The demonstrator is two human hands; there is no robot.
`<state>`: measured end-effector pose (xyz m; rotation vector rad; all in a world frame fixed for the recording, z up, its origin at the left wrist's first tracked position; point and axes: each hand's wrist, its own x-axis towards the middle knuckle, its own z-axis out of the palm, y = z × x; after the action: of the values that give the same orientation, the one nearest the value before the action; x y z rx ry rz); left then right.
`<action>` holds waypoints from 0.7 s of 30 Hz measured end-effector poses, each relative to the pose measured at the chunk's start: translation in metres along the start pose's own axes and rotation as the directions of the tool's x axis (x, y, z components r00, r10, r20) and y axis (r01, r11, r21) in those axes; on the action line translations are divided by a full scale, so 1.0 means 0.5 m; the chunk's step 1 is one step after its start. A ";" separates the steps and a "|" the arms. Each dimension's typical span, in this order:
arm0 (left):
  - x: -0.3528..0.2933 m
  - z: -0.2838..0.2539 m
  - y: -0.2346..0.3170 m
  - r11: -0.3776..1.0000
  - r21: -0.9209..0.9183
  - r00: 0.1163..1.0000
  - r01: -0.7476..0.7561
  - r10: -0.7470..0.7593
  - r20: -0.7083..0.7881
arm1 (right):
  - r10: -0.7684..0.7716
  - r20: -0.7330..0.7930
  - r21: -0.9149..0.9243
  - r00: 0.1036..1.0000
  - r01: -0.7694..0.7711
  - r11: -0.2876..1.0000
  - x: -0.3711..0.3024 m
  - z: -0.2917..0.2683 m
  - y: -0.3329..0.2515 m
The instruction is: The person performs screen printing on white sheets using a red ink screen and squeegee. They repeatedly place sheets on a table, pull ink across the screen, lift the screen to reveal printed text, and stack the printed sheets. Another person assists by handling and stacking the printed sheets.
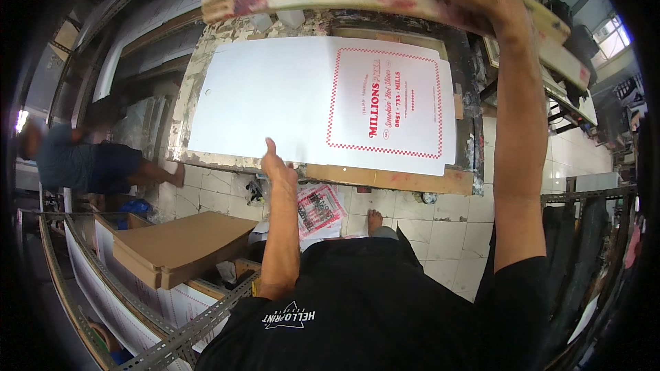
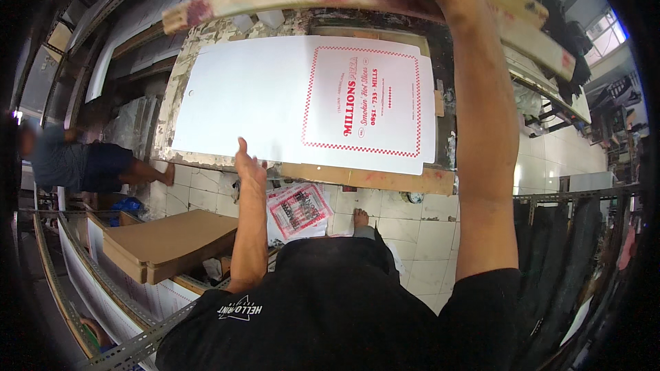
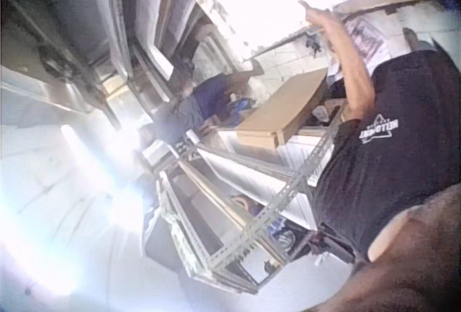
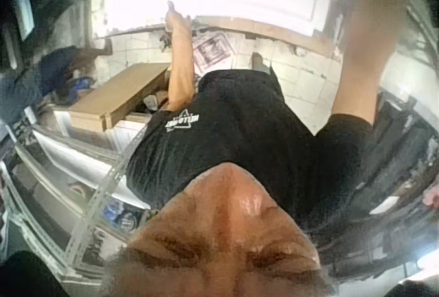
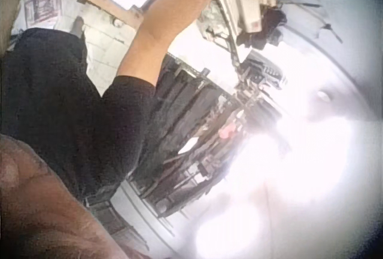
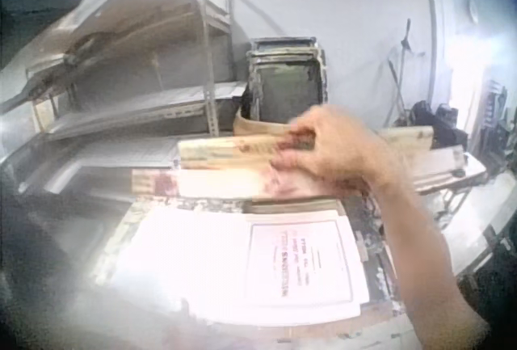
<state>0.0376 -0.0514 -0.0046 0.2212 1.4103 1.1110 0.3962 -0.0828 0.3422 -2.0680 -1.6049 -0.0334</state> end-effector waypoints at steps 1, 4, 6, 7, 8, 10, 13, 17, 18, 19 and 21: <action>0.024 -0.006 -0.035 0.997 -0.022 0.996 0.072 -0.073 -0.052 | 0.130 0.046 -0.001 0.990 -0.130 0.992 0.019 -0.027 0.002; 0.070 -0.011 -0.087 0.977 -0.136 0.979 0.166 -0.180 -0.099 | -0.025 0.041 -0.042 0.999 0.026 0.999 0.048 -0.098 -0.042; 0.110 -0.020 -0.092 0.957 -0.222 0.966 0.184 -0.218 -0.140 | -0.205 0.031 -0.059 0.978 0.207 0.977 0.070 -0.121 -0.068; 0.146 -0.041 -0.089 0.947 -0.261 0.954 0.185 -0.237 -0.185 | -0.240 0.037 -0.049 0.970 0.242 0.969 0.084 -0.127 -0.068; 0.164 -0.061 -0.089 0.936 -0.303 0.937 0.176 -0.254 -0.241 | -0.280 0.049 -0.028 0.959 0.281 0.959 0.101 -0.119 -0.067; 0.142 -0.015 -0.097 0.940 -0.236 0.932 0.248 -0.298 -0.209 | -0.271 0.063 -0.042 0.960 0.274 0.961 0.112 -0.132 -0.040; 0.225 -0.091 -0.061 0.939 -0.183 0.944 0.292 -0.314 -0.101 | -0.348 0.080 0.032 0.934 0.347 0.937 0.121 -0.156 -0.049; 0.242 -0.079 -0.106 0.961 -0.247 0.965 0.126 -0.176 -0.193 | -0.379 0.062 0.035 0.923 0.378 0.925 0.140 -0.158 -0.020; 0.244 -0.096 -0.102 0.965 -0.251 0.978 0.069 -0.115 -0.173 | -0.387 0.048 0.023 0.921 0.386 0.922 0.145 -0.157 -0.023; 0.245 -0.117 -0.096 0.966 -0.259 0.986 0.008 -0.050 -0.158 | -0.388 0.026 -0.009 0.921 0.388 0.922 0.151 -0.155 -0.031; 0.215 -0.124 -0.082 0.958 -0.267 0.963 -0.101 0.027 -0.268 | -0.369 0.036 -0.029 0.929 0.370 0.928 0.161 -0.144 -0.037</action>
<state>-0.0188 -0.0250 -0.1192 -0.0873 1.4647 1.4183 0.4239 -0.0368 0.4378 -1.7679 -2.0055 -0.1652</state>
